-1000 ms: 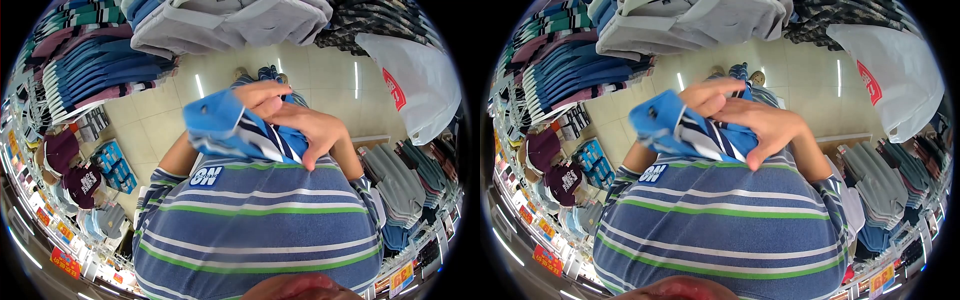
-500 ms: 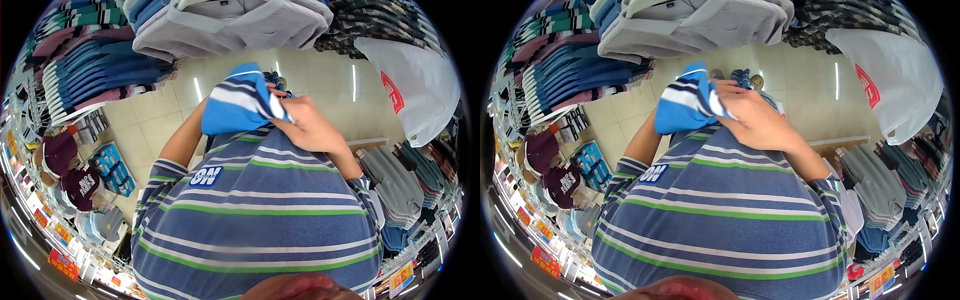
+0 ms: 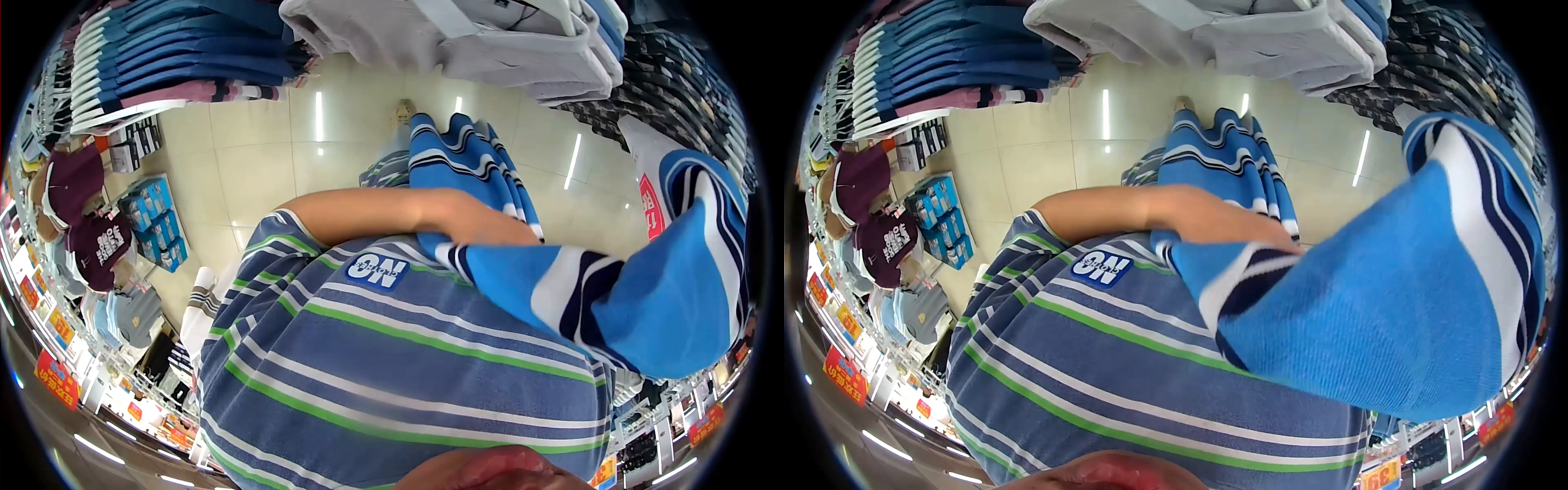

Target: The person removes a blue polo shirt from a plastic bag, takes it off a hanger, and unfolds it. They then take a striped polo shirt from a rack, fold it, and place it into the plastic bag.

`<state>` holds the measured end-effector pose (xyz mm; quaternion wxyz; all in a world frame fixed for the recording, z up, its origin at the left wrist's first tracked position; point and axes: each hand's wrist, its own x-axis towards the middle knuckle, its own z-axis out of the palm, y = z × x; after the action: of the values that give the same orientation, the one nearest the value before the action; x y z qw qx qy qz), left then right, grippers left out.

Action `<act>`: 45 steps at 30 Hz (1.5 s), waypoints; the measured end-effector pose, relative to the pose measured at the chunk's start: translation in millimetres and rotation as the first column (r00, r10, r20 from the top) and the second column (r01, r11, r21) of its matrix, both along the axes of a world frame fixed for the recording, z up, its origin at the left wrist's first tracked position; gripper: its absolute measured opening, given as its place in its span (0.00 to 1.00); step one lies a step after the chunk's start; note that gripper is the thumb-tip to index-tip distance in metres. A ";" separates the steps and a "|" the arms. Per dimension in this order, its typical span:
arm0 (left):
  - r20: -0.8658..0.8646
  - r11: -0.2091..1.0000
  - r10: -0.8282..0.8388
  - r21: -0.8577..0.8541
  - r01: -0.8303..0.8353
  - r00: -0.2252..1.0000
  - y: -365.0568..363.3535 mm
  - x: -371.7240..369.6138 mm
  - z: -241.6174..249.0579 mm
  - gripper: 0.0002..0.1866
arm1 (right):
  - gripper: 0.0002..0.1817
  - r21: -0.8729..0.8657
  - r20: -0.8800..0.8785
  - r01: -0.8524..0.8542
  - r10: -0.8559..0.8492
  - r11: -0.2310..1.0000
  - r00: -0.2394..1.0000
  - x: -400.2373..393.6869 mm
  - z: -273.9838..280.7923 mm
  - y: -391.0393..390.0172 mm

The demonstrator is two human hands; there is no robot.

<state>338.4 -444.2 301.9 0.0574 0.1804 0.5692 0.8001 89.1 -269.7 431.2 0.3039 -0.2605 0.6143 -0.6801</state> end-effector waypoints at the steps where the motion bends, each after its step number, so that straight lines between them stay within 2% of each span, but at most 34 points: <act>1: 0.008 0.995 -0.078 -0.064 0.078 0.997 12.8 13.5 -22.1 0.38 | 0.34 0.013 0.021 0.008 -0.009 1.000 1.000 -3.0 -8.8 -5.0; 2: 0.007 0.996 -0.076 -0.054 0.076 0.997 9.7 17.9 -23.9 0.38 | 0.33 0.033 0.045 0.008 -0.009 0.999 0.999 -4.7 -18.8 -10.1; 4: -0.045 0.990 -0.032 -0.138 0.026 0.998 2.6 27.2 -26.5 0.26 | 0.33 0.086 0.107 -0.021 0.012 0.996 0.994 -3.4 -44.5 -26.5; 6: -0.044 0.987 -0.033 -0.157 0.026 0.998 -3.1 32.6 -30.2 0.26 | 0.33 0.172 0.194 -0.089 0.055 0.981 0.979 4.1 -74.8 -47.1; 7: -0.038 0.986 -0.041 -0.163 0.034 0.998 -4.6 35.2 -31.0 0.26 | 0.26 0.296 0.249 -0.136 0.061 0.946 0.967 17.2 -82.5 -67.0; 9: -0.028 0.985 -0.063 -0.165 0.058 0.998 0.7 32.0 -28.4 0.26 | 0.17 0.369 0.394 -0.248 0.092 0.896 0.915 26.2 -125.4 -71.7; 10: -0.017 0.984 -0.071 -0.162 0.068 0.997 0.7 30.2 -28.9 0.27 | 0.16 0.434 0.447 -0.304 0.090 0.848 0.890 28.6 -155.4 -68.0; 12: 0.004 0.984 -0.095 -0.149 0.094 0.995 6.1 22.4 -27.7 0.27 | 0.16 0.376 0.621 -0.441 0.132 0.815 0.773 47.0 -178.9 -69.9; 13: 0.012 0.984 -0.103 -0.148 0.104 0.995 6.5 20.1 -28.4 0.27 | 0.16 0.438 0.606 -0.502 0.168 0.746 0.778 52.8 -196.0 -66.1; 16: 0.040 0.980 -0.143 -0.138 0.147 0.989 6.5 11.7 -31.8 0.27 | 0.17 0.476 0.664 -0.682 0.283 0.554 0.693 60.7 -242.2 -45.2; 17: 0.042 0.978 -0.155 -0.135 0.160 0.987 7.5 8.9 -32.4 0.27 | 0.17 0.478 0.664 -0.676 0.273 0.561 0.696 63.4 -243.7 -39.0; 19: 0.061 0.974 -0.176 -0.134 0.183 0.983 3.5 10.0 -37.0 0.27 | 0.22 0.517 0.571 -0.696 0.404 0.498 0.714 76.2 -255.2 -43.1; 20: 0.069 0.971 -0.187 -0.136 0.195 0.980 4.7 9.1 -38.3 0.27 | 0.22 0.517 0.574 -0.693 0.398 0.502 0.716 78.1 -249.0 -42.7; 21: 0.078 0.969 -0.198 -0.136 0.207 0.977 6.4 8.3 -39.4 0.27 | 0.25 0.701 0.308 -0.558 0.517 0.444 0.799 79.0 -236.4 -43.9; 22: 0.085 0.966 -0.210 -0.133 0.220 0.974 8.9 7.3 -39.9 0.27 | 0.29 0.835 0.028 -0.363 0.628 0.413 0.778 76.7 -224.8 -44.6; 23: 0.091 0.963 -0.221 -0.135 0.232 0.971 10.3 6.9 -40.7 0.27 | 0.32 0.807 -0.193 -0.314 0.726 0.500 0.660 73.9 -218.0 -44.8; 24: 0.094 0.960 -0.233 -0.133 0.244 0.968 11.6 7.1 -42.2 0.27 | 0.32 0.809 -0.189 -0.309 0.719 0.500 0.668 72.5 -202.9 -51.7; 26: 0.101 0.953 -0.256 -0.140 0.268 0.961 7.8 10.8 -45.1 0.27 | 0.29 0.655 -0.156 -0.554 0.810 0.514 0.566 84.3 -175.3 -79.0; 27: 0.104 0.949 -0.268 -0.140 0.281 0.958 7.4 11.2 -46.6 0.28 | 0.29 0.657 -0.156 -0.549 0.805 0.518 0.572 91.0 -175.3 -84.7; 29: 0.116 0.942 -0.287 -0.148 0.302 0.951 5.6 14.0 -50.0 0.28 | 0.29 0.398 0.182 -0.821 0.842 0.409 0.508 97.8 -179.0 -94.4; 30: 0.119 0.938 -0.295 -0.153 0.311 0.948 4.8 15.7 -51.1 0.28 | 0.29 0.399 0.183 -0.819 0.839 0.413 0.512 102.0 -187.5 -92.9; 32: 0.133 0.930 -0.309 -0.166 0.329 0.942 3.1 19.3 -55.2 0.28 | 0.33 0.476 0.159 -0.839 0.913 0.262 0.375 115.6 -217.6 -82.5; 33: 0.143 0.925 -0.317 -0.174 0.339 0.938 2.8 22.1 -56.3 0.28 | 0.34 0.454 0.235 -0.865 0.908 0.214 0.348 120.1 -227.7 -79.1; 34: 0.153 0.920 -0.322 -0.182 0.347 0.934 1.4 23.9 -58.5 0.28 | 0.34 0.454 0.234 -0.864 0.908 0.215 0.349 124.8 -238.5 -74.9; 36: 0.177 0.909 -0.338 -0.195 0.369 0.924 0.9 26.8 -62.3 0.28 | 0.38 0.370 0.314 -0.879 0.851 0.300 0.422 132.4 -249.5 -69.9; 40: 0.237 0.868 -0.374 -0.252 0.429 0.897 -6.0 37.4 -76.9 0.29 | 0.36 0.314 0.372 -0.884 0.812 0.346 0.450 146.9 -262.3 -65.2; 41: 0.263 0.850 -0.382 -0.277 0.449 0.886 -11.5 43.6 -83.1 0.29 | 0.35 0.280 0.403 -0.890 0.797 0.360 0.450 150.6 -259.5 -66.3; 42: 0.291 0.831 -0.388 -0.301 0.469 0.874 -17.5 50.1 -89.5 0.29 | 0.41 0.254 0.406 -0.875 0.776 0.412 0.483 157.6 -263.5 -66.4; 43: 0.335 0.817 -0.380 -0.316 0.482 0.862 -29.1 57.5 -97.2 0.29 | 0.41 0.247 0.414 -0.869 0.764 0.429 0.494 161.0 -266.6 -64.0; 45: 0.449 0.832 -0.324 -0.284 0.477 0.832 -62.0 69.7 -97.3 0.29 | 0.41 0.228 0.439 -0.855 0.735 0.465 0.517 166.6 -272.6 -63.1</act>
<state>408.1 -506.1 204.6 0.3714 0.1235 0.6403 0.6609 255.7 -332.8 158.6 0.7191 -0.3482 0.4984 -0.3366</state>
